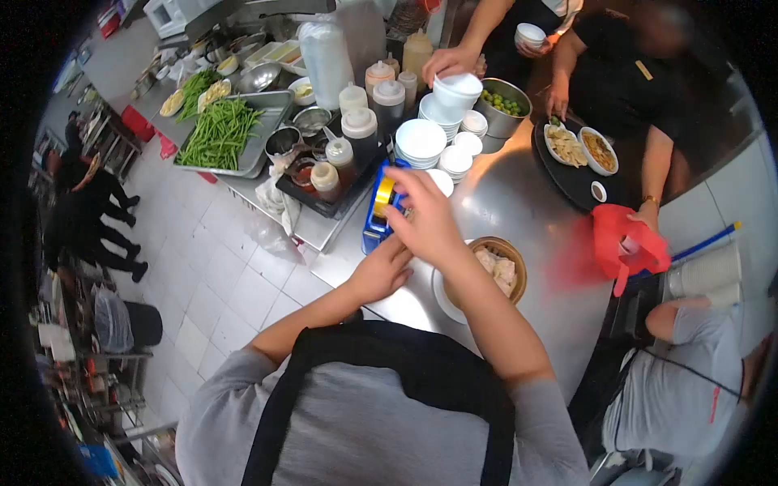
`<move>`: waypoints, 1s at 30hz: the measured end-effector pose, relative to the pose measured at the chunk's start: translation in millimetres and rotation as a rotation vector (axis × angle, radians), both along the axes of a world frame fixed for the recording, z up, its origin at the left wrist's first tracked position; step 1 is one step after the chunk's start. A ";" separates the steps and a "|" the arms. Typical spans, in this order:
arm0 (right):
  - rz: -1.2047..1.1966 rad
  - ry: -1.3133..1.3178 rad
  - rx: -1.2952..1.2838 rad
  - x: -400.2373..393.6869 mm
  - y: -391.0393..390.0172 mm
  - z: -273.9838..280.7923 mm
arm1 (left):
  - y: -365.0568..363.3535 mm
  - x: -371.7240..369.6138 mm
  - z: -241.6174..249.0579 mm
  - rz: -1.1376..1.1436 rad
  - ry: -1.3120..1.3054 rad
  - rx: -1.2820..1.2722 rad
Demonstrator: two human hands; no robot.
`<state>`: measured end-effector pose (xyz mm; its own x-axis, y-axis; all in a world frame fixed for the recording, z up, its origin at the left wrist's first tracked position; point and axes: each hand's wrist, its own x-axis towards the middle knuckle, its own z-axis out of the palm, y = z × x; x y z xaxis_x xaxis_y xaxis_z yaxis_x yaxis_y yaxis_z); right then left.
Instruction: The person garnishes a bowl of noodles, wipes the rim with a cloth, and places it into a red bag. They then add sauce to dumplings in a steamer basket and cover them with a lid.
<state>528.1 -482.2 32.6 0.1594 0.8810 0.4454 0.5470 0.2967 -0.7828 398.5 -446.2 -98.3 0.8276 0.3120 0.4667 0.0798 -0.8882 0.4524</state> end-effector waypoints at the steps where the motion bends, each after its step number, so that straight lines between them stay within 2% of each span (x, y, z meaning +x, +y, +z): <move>1: 0.031 -0.055 -0.033 -3.6 35.8 -16.7 | 4.3 -14.3 4.1 -0.032 0.007 -0.007; 3: 0.047 -0.100 -0.102 -15.2 94.1 -32.2 | 13.7 -50.7 6.4 -0.104 0.030 -0.024; 4: 0.014 -0.292 -0.024 -18.4 116.1 -40.0 | 19.0 -69.7 4.4 -0.070 0.028 -0.052; 7: 0.009 -0.474 -0.290 -30.1 143.6 -27.0 | 41.8 -127.8 -0.3 0.042 0.042 -0.061; 8: 0.006 -0.475 -0.261 -30.0 149.8 -30.2 | 49.3 -144.2 -1.9 0.082 0.031 -0.062; 11: 0.048 -0.449 -0.236 -25.8 158.2 -33.1 | 67.5 -180.8 -2.1 0.196 -0.001 -0.063; 16: 0.330 -0.136 -0.239 -32.6 164.2 -49.2 | 100.0 -187.2 6.5 0.214 -0.065 -0.104; 17: 0.338 -0.117 -0.261 -30.3 169.8 -53.6 | 105.8 -183.5 10.6 0.208 -0.080 -0.134; 19: 0.363 0.079 -0.349 -15.9 183.8 -65.8 | 116.3 -173.2 24.9 0.176 -0.112 -0.001; 21: 0.357 0.166 -0.296 -11.6 182.0 -69.3 | 126.4 -162.6 33.6 0.159 -0.163 0.074; 23: 0.347 0.297 -0.247 -9.0 177.0 -74.6 | 132.8 -152.7 33.0 0.183 -0.227 -0.029; 24: 0.220 0.142 -0.157 -10.2 174.9 -78.2 | 133.3 -147.1 33.6 0.196 -0.268 -0.103; 27: 0.155 0.278 0.088 -17.6 145.3 -39.7 | 135.7 -132.6 36.9 0.219 -0.321 -0.216; 29: 0.135 0.208 0.176 -6.2 108.2 18.5 | 130.5 -122.7 44.2 0.214 -0.320 -0.350; 30: 0.066 0.213 0.283 0.8 86.9 46.5 | 134.0 -118.1 36.8 0.216 -0.329 -0.250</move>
<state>528.9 -395.2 79.1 0.2223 0.7388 0.6362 0.3530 0.5472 -0.7589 280.4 -312.1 -61.4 0.5517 0.5975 0.5819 0.0675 -0.7273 0.6829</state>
